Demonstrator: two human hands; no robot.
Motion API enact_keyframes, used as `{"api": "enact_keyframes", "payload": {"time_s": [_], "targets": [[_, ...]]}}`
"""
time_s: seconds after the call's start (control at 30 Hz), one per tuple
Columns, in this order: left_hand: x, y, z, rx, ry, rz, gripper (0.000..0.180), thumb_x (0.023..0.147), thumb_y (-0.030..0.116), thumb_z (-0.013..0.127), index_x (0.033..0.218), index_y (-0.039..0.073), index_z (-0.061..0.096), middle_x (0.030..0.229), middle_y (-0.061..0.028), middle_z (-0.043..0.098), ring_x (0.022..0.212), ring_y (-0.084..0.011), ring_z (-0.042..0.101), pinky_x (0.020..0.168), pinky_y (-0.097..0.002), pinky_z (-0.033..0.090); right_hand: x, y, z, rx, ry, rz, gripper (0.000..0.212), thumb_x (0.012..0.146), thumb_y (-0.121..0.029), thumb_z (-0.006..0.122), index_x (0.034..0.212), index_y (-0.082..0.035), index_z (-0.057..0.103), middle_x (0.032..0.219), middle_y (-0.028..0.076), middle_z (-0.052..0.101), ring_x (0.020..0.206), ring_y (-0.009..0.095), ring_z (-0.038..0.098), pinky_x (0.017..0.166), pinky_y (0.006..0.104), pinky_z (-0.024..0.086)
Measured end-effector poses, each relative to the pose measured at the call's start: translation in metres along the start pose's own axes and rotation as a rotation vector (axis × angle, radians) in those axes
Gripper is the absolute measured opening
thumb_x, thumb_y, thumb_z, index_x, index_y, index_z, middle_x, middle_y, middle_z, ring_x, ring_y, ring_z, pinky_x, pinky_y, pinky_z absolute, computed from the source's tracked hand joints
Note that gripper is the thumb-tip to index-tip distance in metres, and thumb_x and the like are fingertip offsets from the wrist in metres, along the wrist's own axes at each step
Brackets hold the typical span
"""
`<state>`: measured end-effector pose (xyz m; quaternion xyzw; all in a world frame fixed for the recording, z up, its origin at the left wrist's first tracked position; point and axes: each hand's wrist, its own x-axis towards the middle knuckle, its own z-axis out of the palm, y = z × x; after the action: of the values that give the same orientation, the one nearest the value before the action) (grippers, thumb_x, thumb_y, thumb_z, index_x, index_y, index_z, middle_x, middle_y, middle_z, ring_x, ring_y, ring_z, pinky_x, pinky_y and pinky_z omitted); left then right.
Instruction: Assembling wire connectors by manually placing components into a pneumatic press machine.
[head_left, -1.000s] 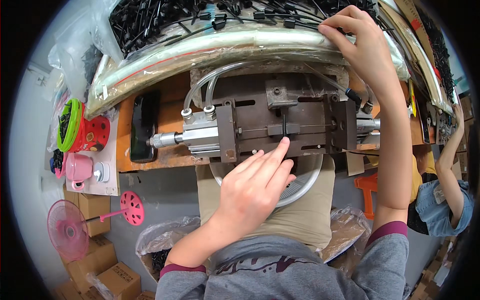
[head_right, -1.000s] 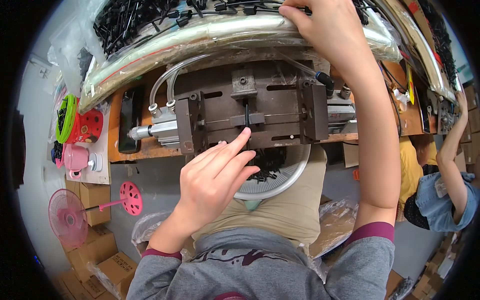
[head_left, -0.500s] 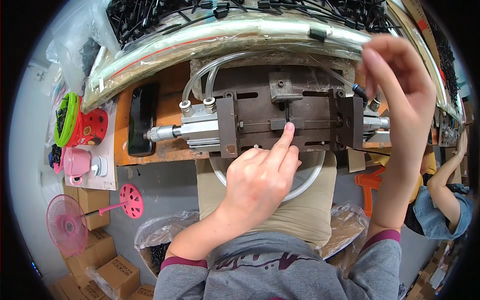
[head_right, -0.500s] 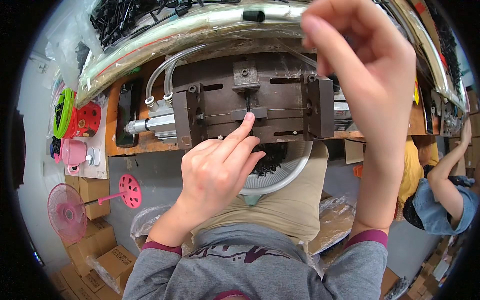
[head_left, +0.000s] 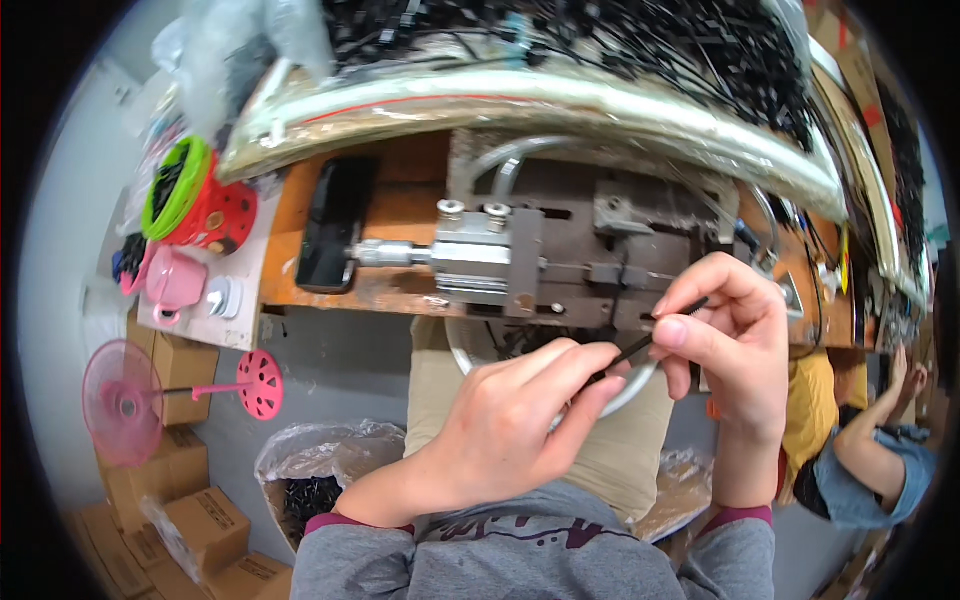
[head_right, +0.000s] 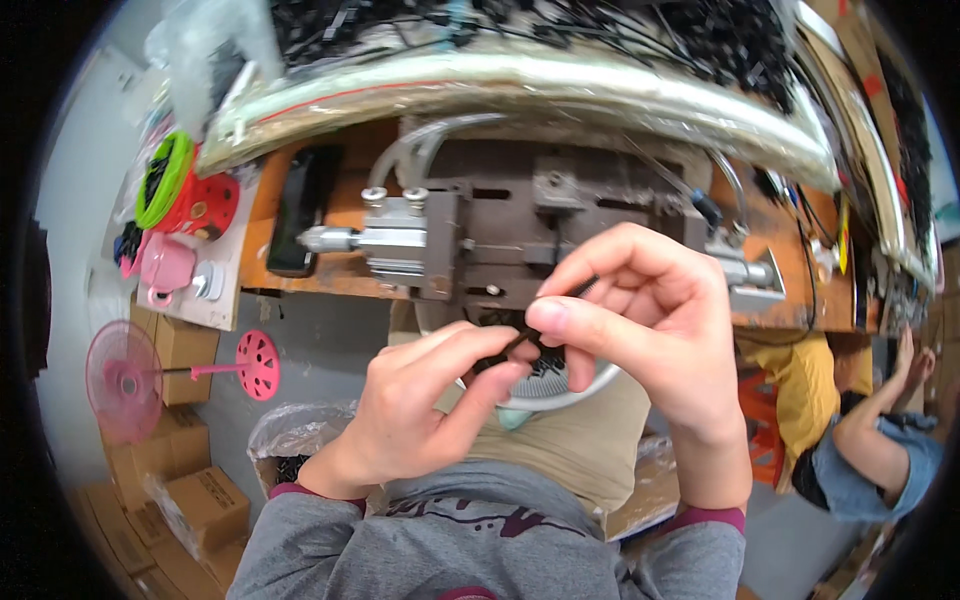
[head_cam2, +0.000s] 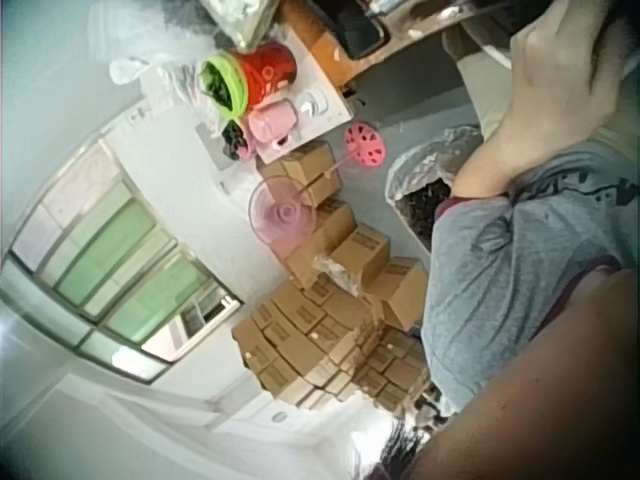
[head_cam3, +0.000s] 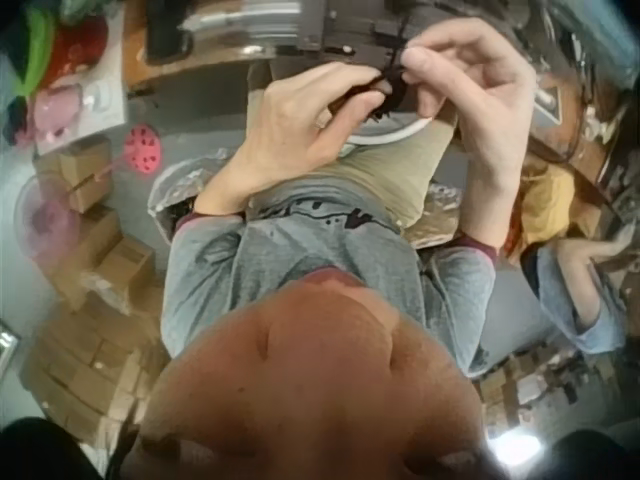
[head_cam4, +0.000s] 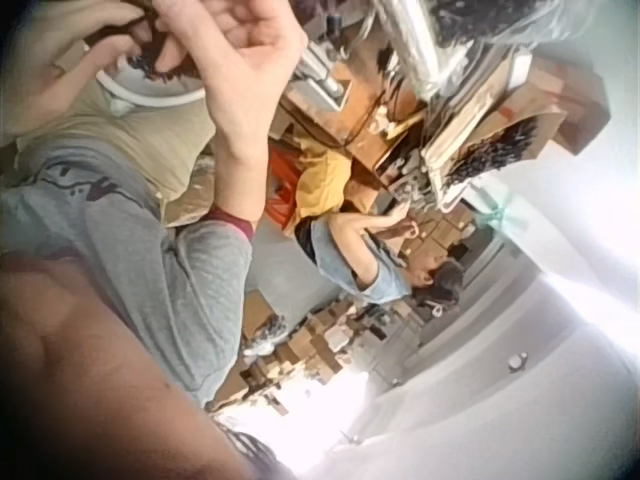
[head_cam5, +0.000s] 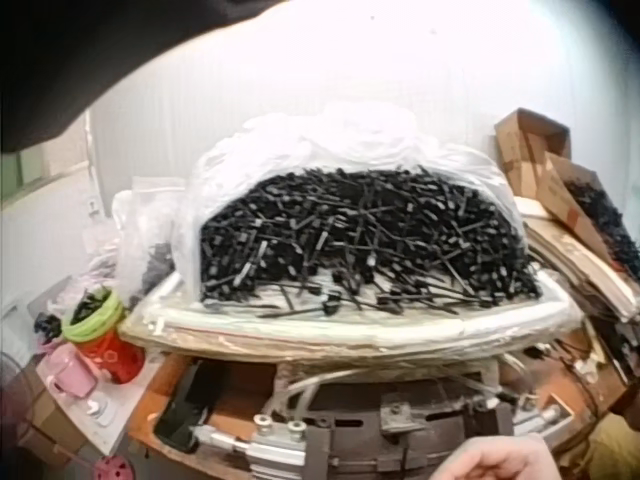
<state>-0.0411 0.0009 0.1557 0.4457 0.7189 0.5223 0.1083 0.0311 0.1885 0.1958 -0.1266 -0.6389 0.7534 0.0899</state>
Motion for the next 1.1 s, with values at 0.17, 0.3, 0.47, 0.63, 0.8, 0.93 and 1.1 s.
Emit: {"api": "enact_keyframes", "payload": {"time_s": [0.17, 0.3, 0.47, 0.63, 0.8, 0.93, 1.1], "targets": [[-0.013, 0.005, -0.033, -0.155, 0.072, -0.093, 0.012, 0.093, -0.001, 0.063, 0.103, -0.006, 0.067, 0.084, -0.0108, 0.073, 0.067, -0.0138, 0.071, 0.063, -0.0262, 0.057, 0.034, -0.022, 0.030, -0.147, -0.004, -0.229, 0.009, 0.088, -0.003, 0.072, 0.093, 0.003, 0.068, 0.074, 0.009, 0.069, 0.050, 0.008, 0.058, 0.046, 0.0188, 0.044], [-0.029, 0.007, -0.070, -0.385, 0.184, -0.219, 0.012, 0.095, -0.002, 0.057, 0.100, -0.009, 0.066, 0.087, -0.0166, 0.074, 0.069, -0.0179, 0.071, 0.066, -0.0285, 0.057, 0.111, -0.050, 0.051, -0.204, -0.005, -0.518, 0.020, 0.091, -0.015, 0.073, 0.101, 0.002, 0.070, 0.082, 0.006, 0.069, 0.061, 0.006, 0.058, 0.059, 0.0188, 0.043], [-0.049, -0.013, -0.098, -0.126, 0.477, 0.010, 0.013, 0.089, -0.002, 0.067, 0.102, -0.006, 0.070, 0.100, -0.0149, 0.071, 0.086, -0.0194, 0.071, 0.076, -0.0286, 0.057, 0.218, -0.089, 0.135, -0.302, -0.019, -1.022, 0.025, 0.094, -0.018, 0.069, 0.111, 0.001, 0.071, 0.089, 0.006, 0.071, 0.069, 0.008, 0.061, 0.071, 0.0222, 0.051], [-0.057, -0.021, -0.118, 0.053, 0.640, 0.089, 0.015, 0.085, -0.004, 0.072, 0.100, -0.004, 0.074, 0.097, -0.0084, 0.063, 0.089, -0.0173, 0.066, 0.076, -0.0265, 0.054, 0.319, -0.173, 0.225, -0.352, -0.062, -0.832, 0.039, 0.089, -0.015, 0.073, 0.116, 0.012, 0.063, 0.089, 0.017, 0.072, 0.074, 0.018, 0.072, 0.063, 0.0279, 0.056], [-0.080, -0.031, -0.148, 0.281, 0.848, 0.007, 0.018, 0.084, -0.005, 0.069, 0.100, -0.001, 0.076, 0.091, -0.0080, 0.064, 0.083, -0.0182, 0.062, 0.076, -0.0265, 0.049, 0.304, -0.145, 0.230, -0.458, -0.207, -0.656, 0.046, 0.090, -0.015, 0.070, 0.123, 0.015, 0.057, 0.106, 0.021, 0.069, 0.079, 0.019, 0.071, 0.067, 0.0293, 0.058], [-0.072, -0.055, -0.196, 0.362, 0.983, -0.013, 0.010, 0.089, 0.000, 0.068, 0.098, -0.002, 0.072, 0.089, -0.0078, 0.071, 0.081, -0.0166, 0.064, 0.078, -0.0285, 0.049, 0.250, -0.131, 0.154, -0.527, -0.162, -0.489, 0.035, 0.088, -0.017, 0.071, 0.110, 0.010, 0.065, 0.093, 0.016, 0.070, 0.074, 0.016, 0.066, 0.068, 0.0281, 0.054], [-0.025, -0.084, -0.296, 0.863, 1.050, 0.182, 0.015, 0.090, 0.014, 0.072, 0.099, 0.002, 0.076, 0.102, -0.0066, 0.071, 0.092, -0.0206, 0.063, 0.084, -0.0315, 0.048, 0.185, -0.096, 0.079, -0.749, -0.185, -0.510, 0.025, 0.095, -0.025, 0.067, 0.104, -0.002, 0.071, 0.087, 0.004, 0.071, 0.070, 0.006, 0.062, 0.064, 0.0207, 0.048]]}}
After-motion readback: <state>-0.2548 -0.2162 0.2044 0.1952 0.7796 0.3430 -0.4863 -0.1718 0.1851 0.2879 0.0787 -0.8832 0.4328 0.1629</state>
